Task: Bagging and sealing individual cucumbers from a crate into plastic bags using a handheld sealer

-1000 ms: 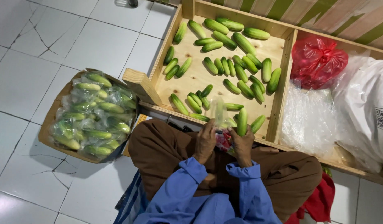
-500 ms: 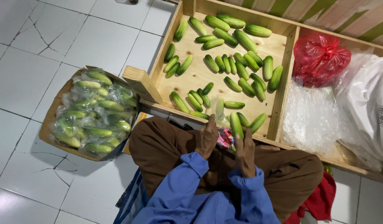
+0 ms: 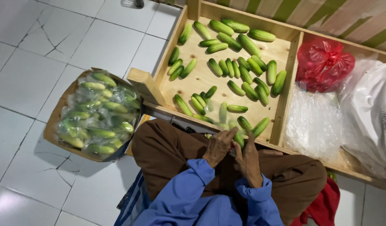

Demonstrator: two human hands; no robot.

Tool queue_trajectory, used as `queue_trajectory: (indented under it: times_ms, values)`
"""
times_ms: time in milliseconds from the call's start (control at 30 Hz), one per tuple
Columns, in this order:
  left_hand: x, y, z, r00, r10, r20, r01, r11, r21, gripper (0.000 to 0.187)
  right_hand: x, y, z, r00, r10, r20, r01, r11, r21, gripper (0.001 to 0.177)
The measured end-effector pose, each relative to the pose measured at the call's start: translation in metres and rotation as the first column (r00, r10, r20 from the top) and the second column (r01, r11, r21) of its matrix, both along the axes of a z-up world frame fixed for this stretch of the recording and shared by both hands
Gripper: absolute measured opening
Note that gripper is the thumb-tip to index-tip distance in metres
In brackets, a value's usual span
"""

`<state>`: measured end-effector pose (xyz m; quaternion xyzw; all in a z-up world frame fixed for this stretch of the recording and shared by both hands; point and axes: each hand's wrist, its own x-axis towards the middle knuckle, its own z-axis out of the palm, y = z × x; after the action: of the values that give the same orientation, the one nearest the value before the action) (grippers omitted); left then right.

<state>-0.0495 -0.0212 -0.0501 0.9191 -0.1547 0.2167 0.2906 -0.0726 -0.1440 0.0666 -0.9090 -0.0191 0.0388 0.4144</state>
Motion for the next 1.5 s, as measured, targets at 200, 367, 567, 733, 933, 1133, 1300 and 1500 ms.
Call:
queue_trajectory:
  times_ms: [200, 367, 567, 733, 933, 1133, 1300, 1500]
  values:
    - [0.001, 0.001, 0.006, 0.985, -0.139, -0.101, 0.115, 0.971, -0.209, 0.033, 0.018, -0.029, -0.052, 0.997, -0.038, -0.067, 0.035, 0.999, -0.034, 0.061]
    - [0.007, 0.013, 0.015, 0.935, -0.262, -0.24, 0.028, 0.728, -0.685, 0.034, 0.02, -0.029, -0.075, 0.983, -0.154, -0.103, 0.154, 0.988, -0.007, 0.052]
    - [0.025, 0.026, 0.005, 0.938, -0.164, -0.307, -0.025, 0.849, -0.528, 0.032, 0.031, -0.019, -0.061, 0.976, -0.082, 0.202, 0.096, 0.993, -0.062, 0.03]
    - [0.052, 0.047, 0.02, 0.939, -0.147, -0.311, -0.024, 0.874, -0.485, 0.026, 0.057, -0.018, -0.043, 0.937, 0.105, 0.333, -0.028, 0.973, -0.23, 0.023]
    - [0.058, 0.073, 0.064, 0.957, -0.017, -0.29, -0.09, 0.931, -0.353, 0.024, 0.082, 0.007, -0.002, 0.884, 0.097, 0.457, 0.037, 0.96, -0.277, 0.018]
    - [0.05, 0.082, 0.066, 0.889, -0.334, -0.313, 0.04, 0.737, -0.674, 0.079, 0.096, 0.0, -0.001, 0.931, 0.138, 0.338, -0.1, 0.987, -0.129, 0.019]
    - [0.054, 0.058, 0.044, 0.922, -0.226, -0.315, -0.102, 0.643, -0.759, 0.017, 0.102, -0.012, -0.013, 0.946, 0.081, 0.313, -0.073, 0.997, -0.039, 0.023]
    - [0.066, 0.05, 0.067, 0.958, -0.234, -0.166, 0.026, 0.649, -0.76, 0.013, 0.084, -0.022, 0.036, 0.998, -0.016, 0.063, 0.004, 0.983, 0.182, 0.02]
